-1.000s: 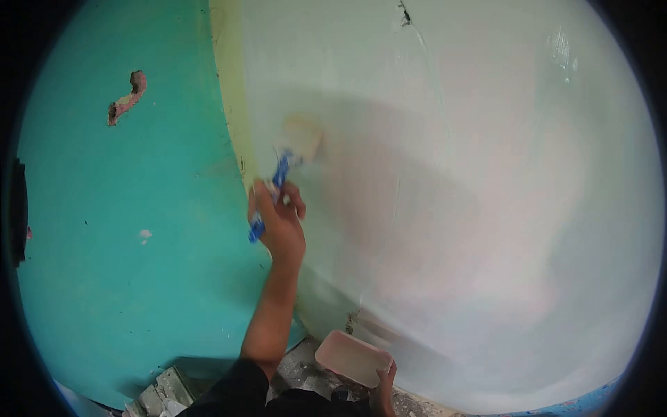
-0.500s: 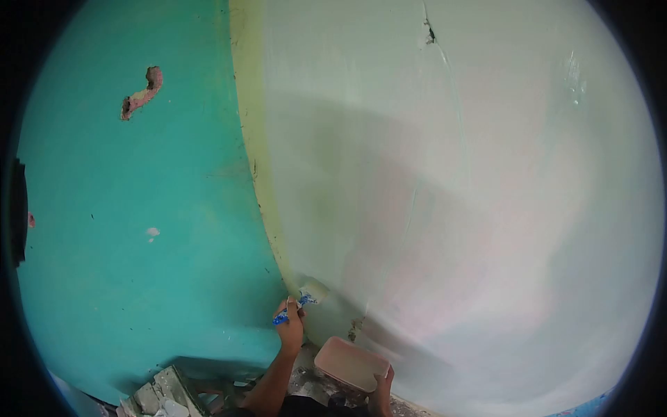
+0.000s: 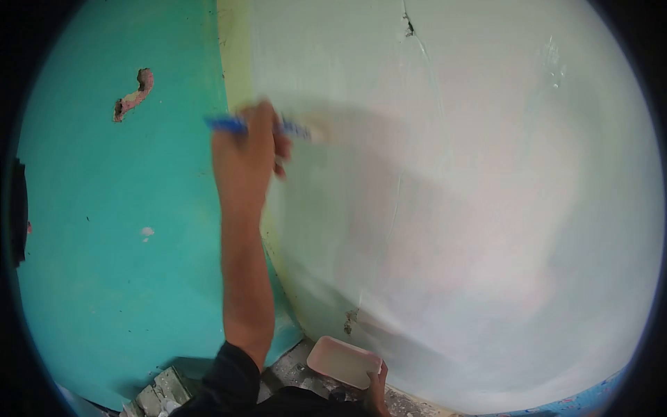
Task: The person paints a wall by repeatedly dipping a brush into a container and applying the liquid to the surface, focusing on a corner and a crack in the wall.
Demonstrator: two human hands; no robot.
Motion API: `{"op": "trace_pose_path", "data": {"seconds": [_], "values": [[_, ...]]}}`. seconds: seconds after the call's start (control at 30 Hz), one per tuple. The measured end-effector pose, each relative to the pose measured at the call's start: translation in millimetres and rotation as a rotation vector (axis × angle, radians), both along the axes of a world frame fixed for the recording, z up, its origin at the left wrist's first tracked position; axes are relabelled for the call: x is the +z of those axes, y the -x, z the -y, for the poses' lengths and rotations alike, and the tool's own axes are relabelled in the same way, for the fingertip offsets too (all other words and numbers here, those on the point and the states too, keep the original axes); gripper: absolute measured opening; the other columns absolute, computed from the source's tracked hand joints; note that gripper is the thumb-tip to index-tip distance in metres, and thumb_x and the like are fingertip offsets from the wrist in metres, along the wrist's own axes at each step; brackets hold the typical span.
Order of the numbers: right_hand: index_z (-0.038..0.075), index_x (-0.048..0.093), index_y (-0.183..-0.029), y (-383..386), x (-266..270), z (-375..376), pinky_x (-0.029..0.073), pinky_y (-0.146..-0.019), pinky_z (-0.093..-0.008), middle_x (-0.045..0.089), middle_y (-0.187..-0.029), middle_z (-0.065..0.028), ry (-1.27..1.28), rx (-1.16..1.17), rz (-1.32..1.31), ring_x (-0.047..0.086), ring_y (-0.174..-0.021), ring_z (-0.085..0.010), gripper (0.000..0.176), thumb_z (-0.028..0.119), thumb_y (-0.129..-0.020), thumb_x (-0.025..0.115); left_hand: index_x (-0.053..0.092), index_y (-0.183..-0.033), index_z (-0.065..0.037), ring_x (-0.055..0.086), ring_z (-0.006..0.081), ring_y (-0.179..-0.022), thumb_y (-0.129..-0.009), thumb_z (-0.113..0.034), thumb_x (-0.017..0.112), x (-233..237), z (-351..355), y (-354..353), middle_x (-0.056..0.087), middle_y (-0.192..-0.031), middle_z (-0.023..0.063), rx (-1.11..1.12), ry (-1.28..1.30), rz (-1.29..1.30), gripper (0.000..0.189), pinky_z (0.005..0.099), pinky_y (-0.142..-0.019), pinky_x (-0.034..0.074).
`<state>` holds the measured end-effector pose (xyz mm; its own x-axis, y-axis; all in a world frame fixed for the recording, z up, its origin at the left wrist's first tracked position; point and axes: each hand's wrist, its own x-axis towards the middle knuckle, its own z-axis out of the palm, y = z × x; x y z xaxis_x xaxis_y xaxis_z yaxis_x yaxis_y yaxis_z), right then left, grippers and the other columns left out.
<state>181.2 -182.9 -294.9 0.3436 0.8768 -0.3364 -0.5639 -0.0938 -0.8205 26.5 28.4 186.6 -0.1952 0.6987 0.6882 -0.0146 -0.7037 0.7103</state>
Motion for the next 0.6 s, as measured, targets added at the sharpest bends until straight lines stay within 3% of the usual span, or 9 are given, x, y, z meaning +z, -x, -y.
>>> {"op": "trace_pose_path", "data": {"seconds": [0.03, 0.13, 0.23, 0.33, 0.47, 0.6], "values": [[0.011, 0.022, -0.147, -0.1, 1.2, 0.5, 0.042, -0.103, -0.0467, 0.04, -0.138, -0.0169, -0.001, 0.004, 0.007, 0.044, -0.127, -0.0316, 0.066, 0.019, -0.089, 0.052, 0.058, -0.076, -0.002, 0.058, 0.012, -0.052, -0.094, -0.027, 0.055, 24.9, -0.3, -0.7, 0.06, -0.061, 0.0059, 0.027, -0.055, -0.022, 0.031, 0.028, -0.041, 0.043], [0.017, 0.024, -0.145, -4.7, -29.5, -2.9, 0.057, -0.085, -0.052, 0.04, -0.137, -0.0161, -0.003, 0.005, 0.058, 0.052, -0.121, -0.0351, 0.062, 0.021, -0.088, 0.048, 0.06, -0.081, -0.001, 0.061, 0.0154, -0.058, -0.093, -0.028, 0.053, 83.6, -5.2, -1.5, 0.064, -0.067, 0.0086, 0.064, -0.251, -0.051, 0.031, 0.0291, -0.046, 0.045], [0.017, 0.024, -0.145, -4.3, -29.0, -3.7, 0.057, -0.085, -0.0514, 0.041, -0.136, -0.0164, -0.021, 0.017, 0.079, 0.053, -0.121, -0.035, 0.062, 0.02, -0.088, 0.047, 0.063, -0.091, 0.001, 0.066, 0.0153, -0.066, -0.096, -0.018, 0.055, 123.7, 7.8, -3.2, 0.068, -0.079, 0.0108, 0.063, -0.271, -0.017, 0.021, 0.0259, -0.049, 0.052], [0.017, 0.024, -0.145, -3.5, -31.7, -6.6, 0.057, -0.085, -0.0508, 0.042, -0.136, -0.0167, -0.022, 0.01, 0.073, 0.052, -0.121, -0.0351, 0.062, 0.019, -0.087, 0.047, 0.06, -0.088, 0.001, 0.061, 0.0146, -0.058, -0.095, -0.023, 0.05, 131.7, -10.6, -10.0, 0.063, -0.068, 0.0083, -0.067, -0.375, 0.229, 0.027, 0.0267, -0.046, 0.049], [0.018, 0.023, -0.145, -8.6, -43.3, -6.6, 0.057, -0.085, -0.0527, 0.041, -0.137, -0.0166, -0.045, 0.025, 0.09, 0.052, -0.121, -0.0356, 0.063, 0.019, -0.087, 0.046, 0.057, -0.089, -0.003, 0.062, 0.0152, -0.064, -0.095, -0.03, 0.053, 81.7, -30.9, -28.8, 0.065, -0.075, 0.0099, -0.182, -0.374, 0.418, 0.028, 0.0289, -0.045, 0.046], [0.019, 0.022, -0.146, -8.3, -32.8, -5.5, 0.056, -0.085, -0.0554, 0.039, -0.138, -0.0165, -0.02, 0.02, 0.046, 0.051, -0.122, -0.037, 0.063, 0.018, -0.087, 0.046, 0.047, -0.087, -0.005, 0.054, 0.0135, -0.057, -0.1, -0.037, 0.05, -29.9, -35.0, -47.1, 0.059, -0.07, 0.0088, -0.195, -0.231, 0.537, 0.034, 0.0263, -0.039, 0.04]]}}
